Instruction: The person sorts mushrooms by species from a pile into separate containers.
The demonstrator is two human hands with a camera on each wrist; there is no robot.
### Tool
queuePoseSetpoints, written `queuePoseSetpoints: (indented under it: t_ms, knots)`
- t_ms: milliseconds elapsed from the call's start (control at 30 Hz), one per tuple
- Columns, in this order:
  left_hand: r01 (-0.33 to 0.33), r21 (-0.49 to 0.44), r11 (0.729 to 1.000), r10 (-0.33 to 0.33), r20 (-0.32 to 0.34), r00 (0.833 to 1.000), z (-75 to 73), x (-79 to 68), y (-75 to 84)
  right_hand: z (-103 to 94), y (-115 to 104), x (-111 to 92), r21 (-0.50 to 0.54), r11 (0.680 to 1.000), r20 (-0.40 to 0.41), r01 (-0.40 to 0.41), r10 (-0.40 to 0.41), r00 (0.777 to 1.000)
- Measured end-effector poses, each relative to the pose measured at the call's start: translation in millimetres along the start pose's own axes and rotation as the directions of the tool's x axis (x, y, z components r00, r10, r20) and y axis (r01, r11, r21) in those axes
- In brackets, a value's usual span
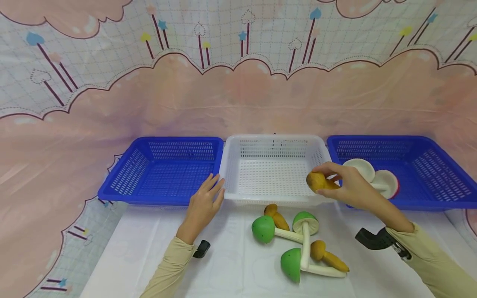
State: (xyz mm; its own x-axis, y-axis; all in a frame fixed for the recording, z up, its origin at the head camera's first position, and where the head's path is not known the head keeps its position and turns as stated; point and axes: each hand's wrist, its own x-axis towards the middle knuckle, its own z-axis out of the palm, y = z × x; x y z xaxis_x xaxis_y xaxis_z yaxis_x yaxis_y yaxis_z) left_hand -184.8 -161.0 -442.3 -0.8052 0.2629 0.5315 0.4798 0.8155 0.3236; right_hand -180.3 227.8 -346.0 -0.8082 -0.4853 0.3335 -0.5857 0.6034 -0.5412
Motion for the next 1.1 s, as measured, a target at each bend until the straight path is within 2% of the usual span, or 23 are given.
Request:
queuePoseSetpoints:
  t_ms: [367, 733, 967, 1100]
  knots:
    - [-0.012, 0.003, 1.000, 0.012, -0.005, 1.000, -1.1, 0.3, -0.1, 22.8, 19, 30, 0.067, 0.993, 0.061, -0.098, 0.094, 0.994]
    - [-0.002, 0.003, 1.000, 0.002, -0.007, 1.000, -0.5, -1.2, -0.3, 49.2, 45, 45, 0.176, 0.976, 0.144, -0.126, 0.101, 0.984]
    - [0.003, 0.003, 1.000, -0.003, 0.001, 1.000, -0.2, -1.8, 0.3, 65.5, 54, 50, 0.135, 0.981, 0.185, -0.141, 0.115, 0.976]
    - [0.003, 0.003, 1.000, -0.003, 0.003, 1.000, 0.1, -1.7, 0.4, 73.4, 57, 53, 0.095, 0.980, 0.230, -0.172, 0.147, 0.962]
